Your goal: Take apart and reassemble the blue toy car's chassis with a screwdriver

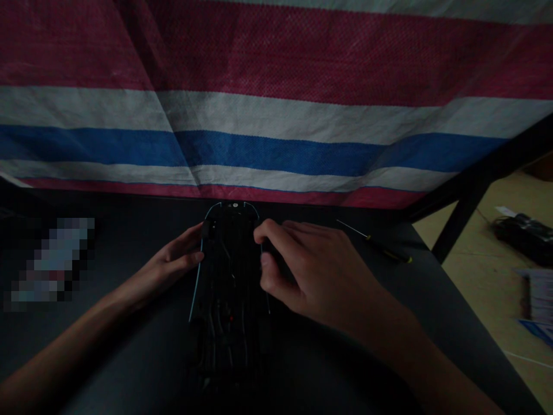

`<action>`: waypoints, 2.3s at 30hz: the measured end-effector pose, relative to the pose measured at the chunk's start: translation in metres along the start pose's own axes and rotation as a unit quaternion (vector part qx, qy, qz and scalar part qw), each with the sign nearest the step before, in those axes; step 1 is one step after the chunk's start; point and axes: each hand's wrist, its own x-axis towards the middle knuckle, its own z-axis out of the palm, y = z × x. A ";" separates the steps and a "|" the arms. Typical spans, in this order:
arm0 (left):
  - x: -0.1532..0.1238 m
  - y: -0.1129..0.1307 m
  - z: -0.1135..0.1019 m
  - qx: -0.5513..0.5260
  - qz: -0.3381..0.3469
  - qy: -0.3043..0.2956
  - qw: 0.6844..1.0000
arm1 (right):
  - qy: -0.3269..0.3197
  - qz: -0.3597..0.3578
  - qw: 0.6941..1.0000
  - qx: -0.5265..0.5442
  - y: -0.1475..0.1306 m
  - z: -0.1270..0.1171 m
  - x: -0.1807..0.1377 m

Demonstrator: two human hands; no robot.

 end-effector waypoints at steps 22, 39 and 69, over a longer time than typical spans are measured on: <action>0.001 0.003 0.004 -0.005 0.017 -0.020 1.000 | -0.008 0.038 0.999 0.012 -0.014 0.003 -0.002; 0.001 -0.003 -0.001 0.002 0.017 -0.013 1.000 | 0.003 0.002 0.999 -0.051 -0.006 0.001 -0.001; 0.000 -0.004 -0.004 0.033 0.013 -0.016 0.999 | -0.018 -0.009 1.000 -0.008 0.001 -0.002 0.000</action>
